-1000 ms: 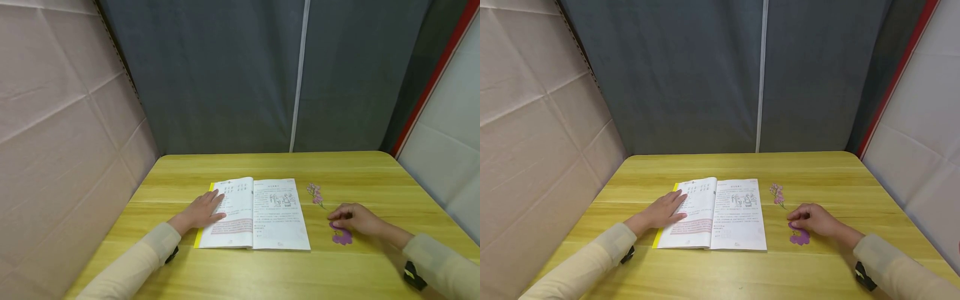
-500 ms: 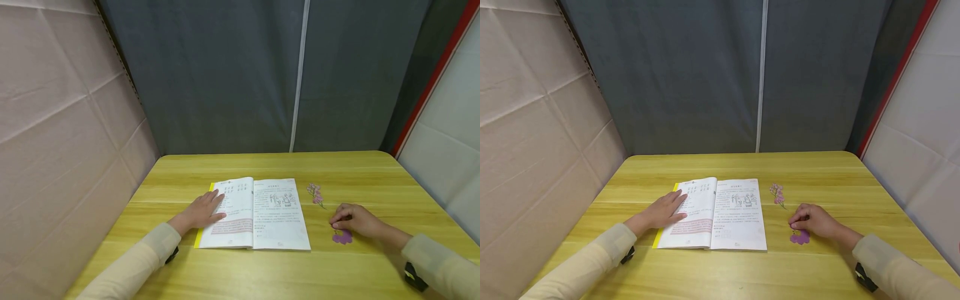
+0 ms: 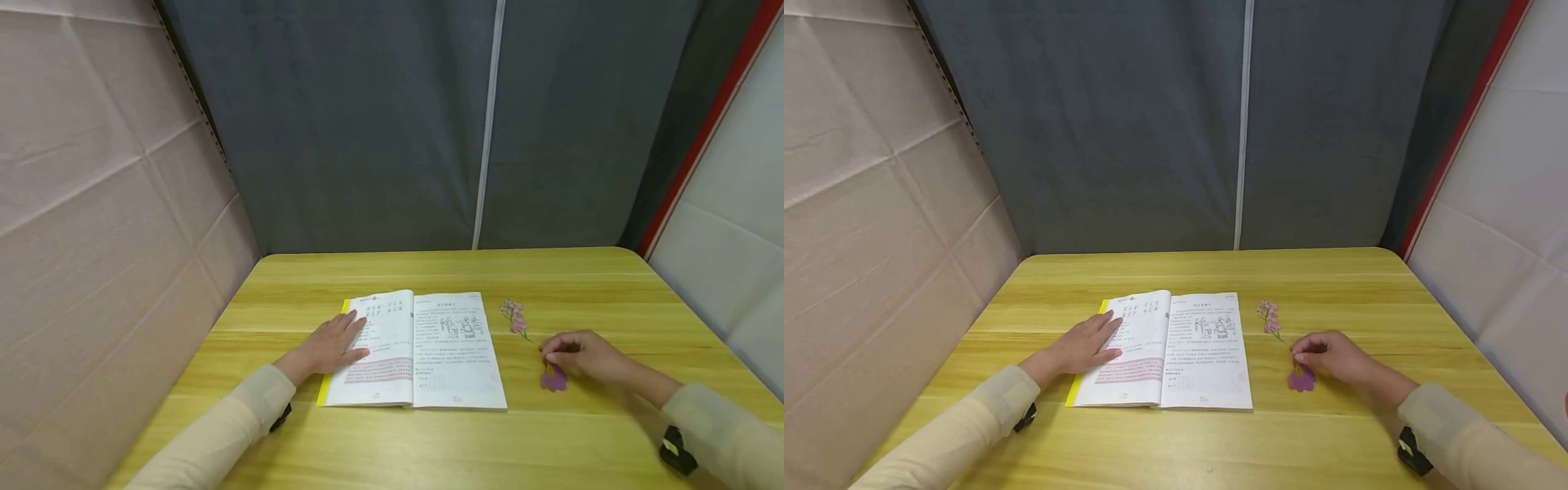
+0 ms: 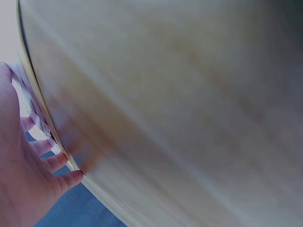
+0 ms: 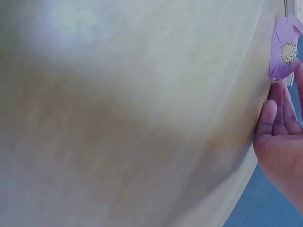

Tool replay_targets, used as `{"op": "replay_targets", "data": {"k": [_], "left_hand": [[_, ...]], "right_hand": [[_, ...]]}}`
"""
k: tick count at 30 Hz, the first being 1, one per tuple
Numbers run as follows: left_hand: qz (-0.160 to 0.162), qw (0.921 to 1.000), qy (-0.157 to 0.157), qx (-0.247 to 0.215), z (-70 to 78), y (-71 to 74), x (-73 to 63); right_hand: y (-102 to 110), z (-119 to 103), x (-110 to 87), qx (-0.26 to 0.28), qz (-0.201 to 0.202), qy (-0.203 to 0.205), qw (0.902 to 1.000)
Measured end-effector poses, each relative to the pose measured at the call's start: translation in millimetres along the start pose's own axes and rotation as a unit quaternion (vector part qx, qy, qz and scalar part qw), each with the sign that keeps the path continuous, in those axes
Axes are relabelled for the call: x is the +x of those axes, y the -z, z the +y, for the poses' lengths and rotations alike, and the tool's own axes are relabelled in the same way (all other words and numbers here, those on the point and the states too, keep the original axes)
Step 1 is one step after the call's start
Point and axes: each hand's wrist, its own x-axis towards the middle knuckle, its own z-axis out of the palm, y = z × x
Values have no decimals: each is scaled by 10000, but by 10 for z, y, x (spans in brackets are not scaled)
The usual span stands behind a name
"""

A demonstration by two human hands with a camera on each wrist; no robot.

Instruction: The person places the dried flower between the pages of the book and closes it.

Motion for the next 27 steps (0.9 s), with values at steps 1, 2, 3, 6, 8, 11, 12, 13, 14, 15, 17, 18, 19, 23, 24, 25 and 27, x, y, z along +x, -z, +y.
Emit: {"op": "replay_targets", "data": {"k": [1,2,3,6,8,11,12,13,14,15,17,18,19,23,24,25,27], "left_hand": [[11,10000,-2,-12,-2,-2,-1],[10,10000,3,-19,-1,0,-3],[3,10000,10,-18,-1,1,-4],[5,10000,24,-20,-3,-1,-4],[2,10000,26,-26,-2,0,-4],[-3,10000,16,-11,-4,-1,-2],[-2,10000,12,-3,-4,-1,-1],[5,10000,4,-2,-5,-1,0],[9,10000,2,8,-6,-1,1],[7,10000,3,26,-9,-3,3],[5,10000,2,23,-14,-6,7],[10,10000,3,14,-17,-9,10],[15,10000,0,8,-19,-13,13],[-14,10000,37,53,-37,-34,25],[-21,10000,46,74,-40,-39,26],[-35,9999,60,81,-41,-42,27],[-32,9999,64,91,-44,-45,25]], "right_hand": [[14,-15,2,117,-28,-77,9999],[25,-31,5,234,-48,-129,9996],[33,-46,10,384,-81,-135,9991],[47,-96,39,863,-142,-241,9959],[42,-132,67,1137,-136,-374,9927],[17,-197,123,1272,-2,-688,9895],[6,-221,143,1269,33,-770,9889],[-2,-242,166,1257,43,-815,9887],[-13,-264,192,1260,64,-865,9882],[-26,-287,217,1273,62,-910,9877],[-49,-329,270,1382,44,-959,9857],[-58,-347,299,1508,22,-952,9840],[-68,-366,328,1588,18,-950,9827],[-131,-463,448,1787,140,-1022,9785],[-147,-480,484,1816,173,-1065,9774],[-168,-503,520,1810,203,-1100,9771],[-218,-546,598,1863,242,-1132,9757]]}}
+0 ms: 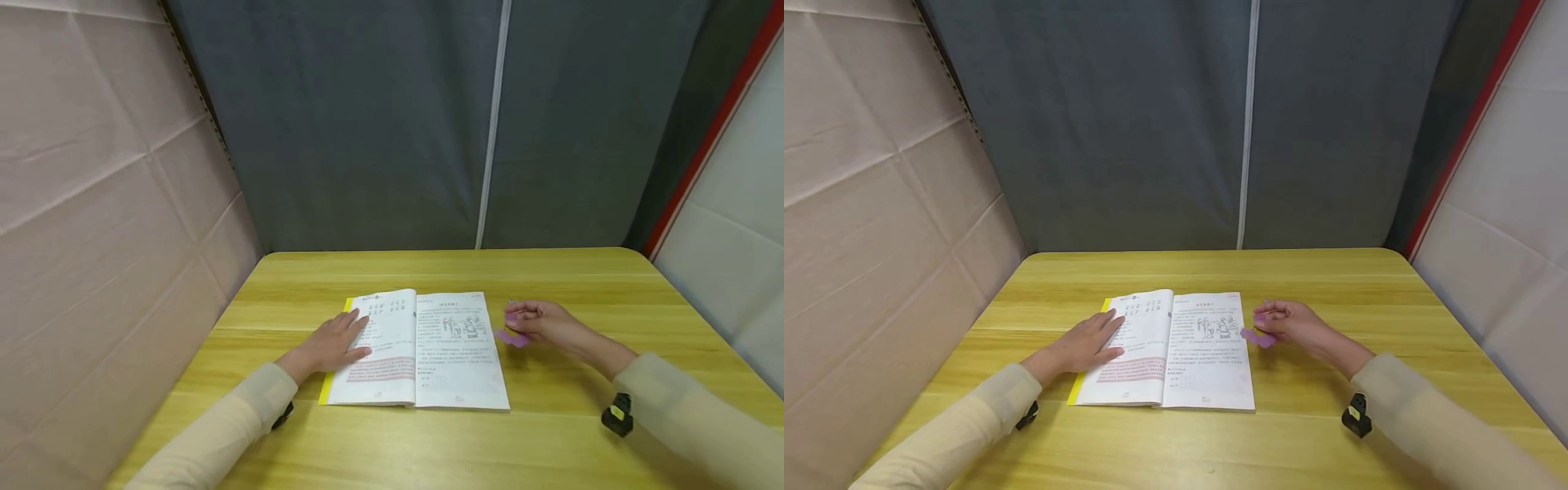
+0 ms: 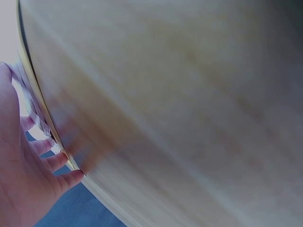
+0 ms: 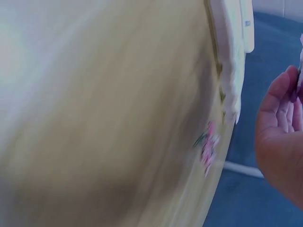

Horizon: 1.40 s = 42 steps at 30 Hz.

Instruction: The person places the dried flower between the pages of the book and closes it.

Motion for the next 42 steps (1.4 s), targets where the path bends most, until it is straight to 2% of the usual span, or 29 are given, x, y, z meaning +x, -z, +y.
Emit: {"op": "replay_targets", "data": {"k": [8,22,32,36,42], "left_hand": [[3,10000,-15,30,-11,-22,18],[-48,10000,69,-17,30,-13,14],[-51,10000,45,-16,41,-15,17],[-24,10000,-15,-28,41,-18,11],[14,10000,-27,18,32,-18,1]], "right_hand": [[-317,-100,285,-80,354,-119,9993],[-802,-189,651,-331,440,-424,9976],[-1024,-78,788,-597,450,-381,9965],[-1085,-30,807,-618,631,-427,9952],[-1163,2,831,-987,875,-272,9909]]}}
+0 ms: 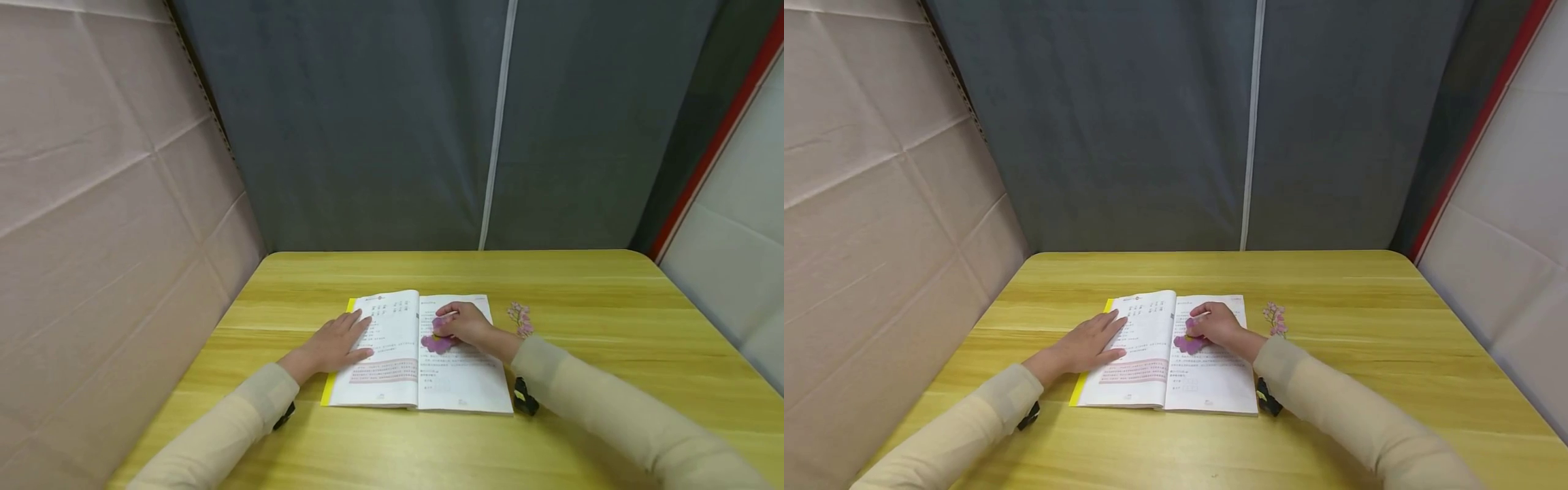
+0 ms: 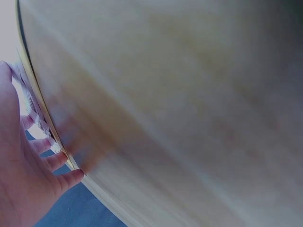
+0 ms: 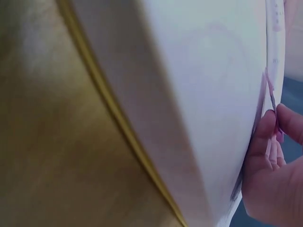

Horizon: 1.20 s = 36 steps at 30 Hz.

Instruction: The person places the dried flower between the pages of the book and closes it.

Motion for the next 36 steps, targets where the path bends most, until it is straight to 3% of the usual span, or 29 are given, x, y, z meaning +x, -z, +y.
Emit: {"op": "replay_targets", "data": {"k": [7,13,19,25,28,32,36], "left_hand": [[-14,10000,-2,-32,2,10,-9],[-13,10000,6,-47,3,9,-19],[30,9999,-53,-87,3,17,-20],[44,10000,-71,32,-9,9,-10],[30,10000,-41,42,-12,9,-8],[9,10000,19,5,-6,18,-13],[-18,10000,47,-20,5,18,-16]], "right_hand": [[-61,4,-5,-392,120,291,9987],[-64,-23,-47,-840,63,802,9932],[47,-72,-81,-1085,13,1253,9862],[246,-105,-32,-1375,18,1343,9814],[352,-98,-2,-1883,-35,1490,9707],[470,-65,48,-2639,-89,1699,9494],[561,-24,101,-3091,-212,1727,9350]]}}
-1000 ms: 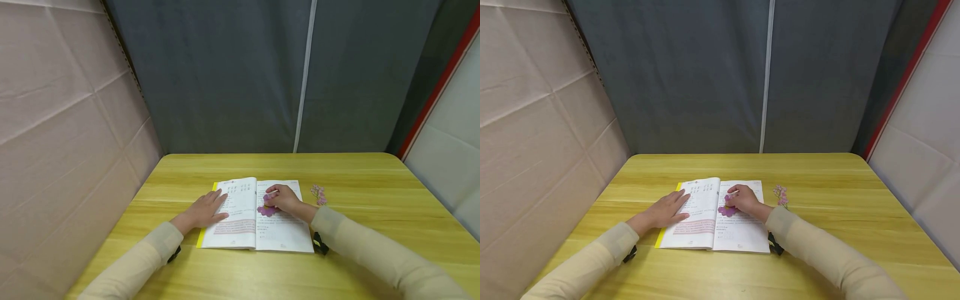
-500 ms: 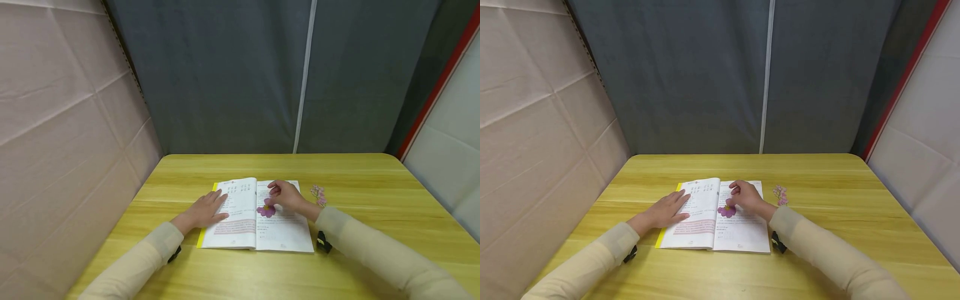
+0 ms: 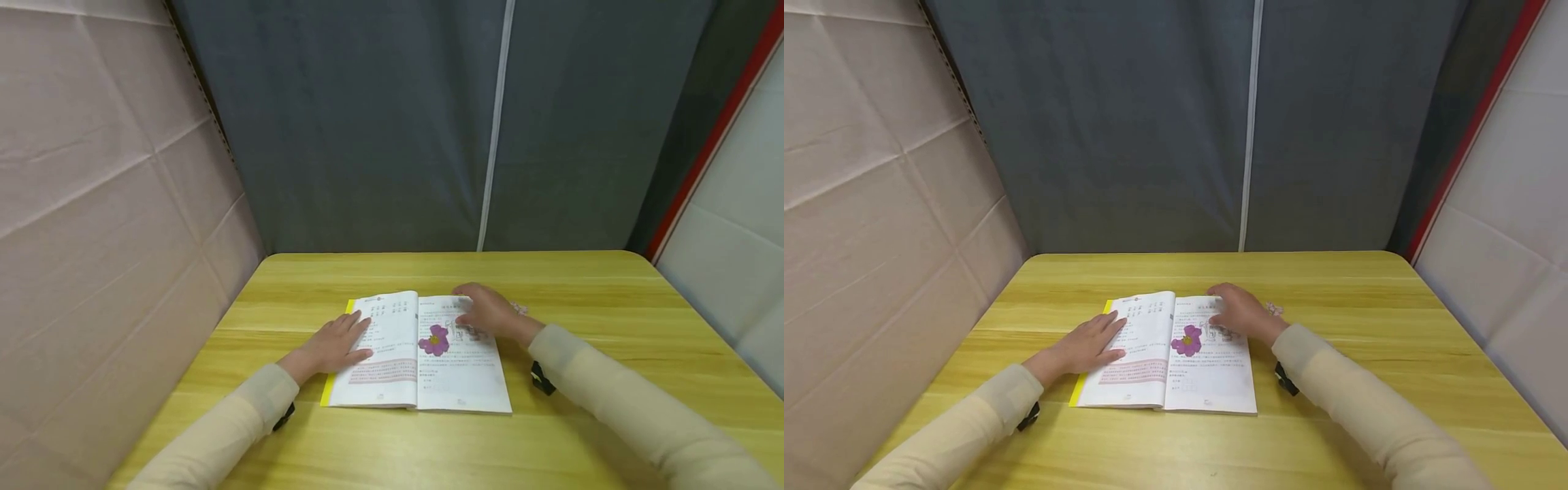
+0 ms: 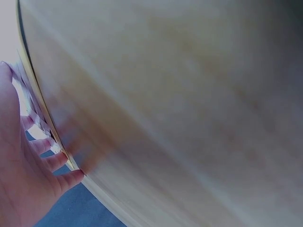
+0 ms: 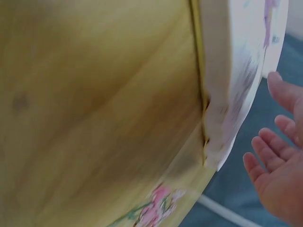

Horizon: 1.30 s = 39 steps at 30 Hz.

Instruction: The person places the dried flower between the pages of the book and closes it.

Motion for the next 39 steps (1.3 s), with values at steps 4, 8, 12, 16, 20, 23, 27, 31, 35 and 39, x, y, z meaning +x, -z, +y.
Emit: {"op": "replay_targets", "data": {"k": [4,8,12,16,20,23,27,31,35,39], "left_hand": [[-23,10000,3,9,10,-5,-1],[18,10000,-50,49,15,-7,8],[-16,10000,-47,63,22,0,6],[-78,9999,-15,87,22,7,0],[-67,9999,-18,102,18,7,-2],[-69,9999,-10,98,13,4,-6],[7,10000,-47,84,5,0,-8],[24,9999,-69,75,0,-3,-10],[13,9999,-76,71,-1,-5,-15],[33,9999,-97,111,-6,-10,-13]], "right_hand": [[31,125,15,-434,-186,234,9986],[51,251,15,-938,-332,619,9931],[71,331,2,-1440,-504,803,9850],[78,379,7,-1634,-728,740,9811],[72,414,29,-1683,-823,759,9794],[66,430,39,-1678,-840,727,9795],[58,448,44,-1616,-759,675,9816],[47,452,44,-1573,-430,803,9833],[34,429,45,-1373,-57,812,9872],[32,379,47,-666,215,353,9969]]}}
